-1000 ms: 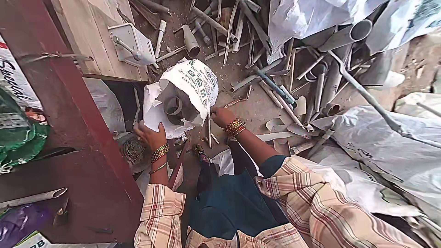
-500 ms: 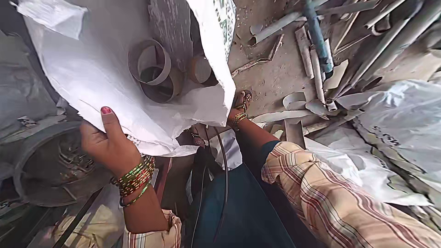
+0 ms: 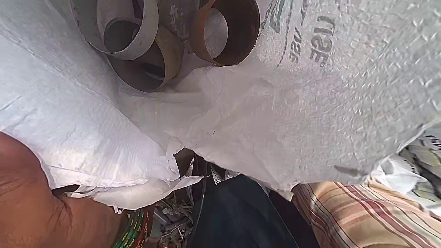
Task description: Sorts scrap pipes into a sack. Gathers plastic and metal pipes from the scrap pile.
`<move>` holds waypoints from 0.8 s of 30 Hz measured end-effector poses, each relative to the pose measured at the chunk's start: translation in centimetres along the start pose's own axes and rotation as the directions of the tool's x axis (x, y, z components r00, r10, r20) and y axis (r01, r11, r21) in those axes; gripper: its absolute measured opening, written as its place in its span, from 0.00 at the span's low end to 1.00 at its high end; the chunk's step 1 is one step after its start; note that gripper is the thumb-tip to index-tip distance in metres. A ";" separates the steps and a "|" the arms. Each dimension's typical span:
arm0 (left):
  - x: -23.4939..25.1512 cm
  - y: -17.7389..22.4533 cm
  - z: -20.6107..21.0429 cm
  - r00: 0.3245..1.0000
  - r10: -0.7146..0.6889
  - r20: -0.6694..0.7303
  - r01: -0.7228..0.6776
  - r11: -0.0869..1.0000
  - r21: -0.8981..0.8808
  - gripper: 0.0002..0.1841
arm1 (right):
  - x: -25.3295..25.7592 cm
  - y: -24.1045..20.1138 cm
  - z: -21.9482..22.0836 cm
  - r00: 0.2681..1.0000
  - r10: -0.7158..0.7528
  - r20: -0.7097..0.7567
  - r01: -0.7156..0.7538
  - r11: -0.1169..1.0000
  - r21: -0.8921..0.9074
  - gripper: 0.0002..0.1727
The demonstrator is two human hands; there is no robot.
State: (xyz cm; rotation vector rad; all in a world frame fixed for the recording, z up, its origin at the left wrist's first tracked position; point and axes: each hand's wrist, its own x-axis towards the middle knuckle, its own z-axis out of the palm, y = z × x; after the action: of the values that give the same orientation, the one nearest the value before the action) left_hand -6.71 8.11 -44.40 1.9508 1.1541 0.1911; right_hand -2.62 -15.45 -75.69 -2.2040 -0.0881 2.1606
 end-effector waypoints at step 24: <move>-2.1 7.4 4.8 0.943 0.321 0.084 -0.318 0.947 -0.056 0.05 | -30.3 21.6 2.1 0.931 0.177 -0.320 0.111 0.697 0.709 0.24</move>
State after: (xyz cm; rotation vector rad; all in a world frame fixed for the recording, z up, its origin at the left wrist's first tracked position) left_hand -0.60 2.02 -41.55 2.0782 0.7619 0.2906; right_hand -5.30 -39.39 -47.21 -2.0324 0.7039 1.3591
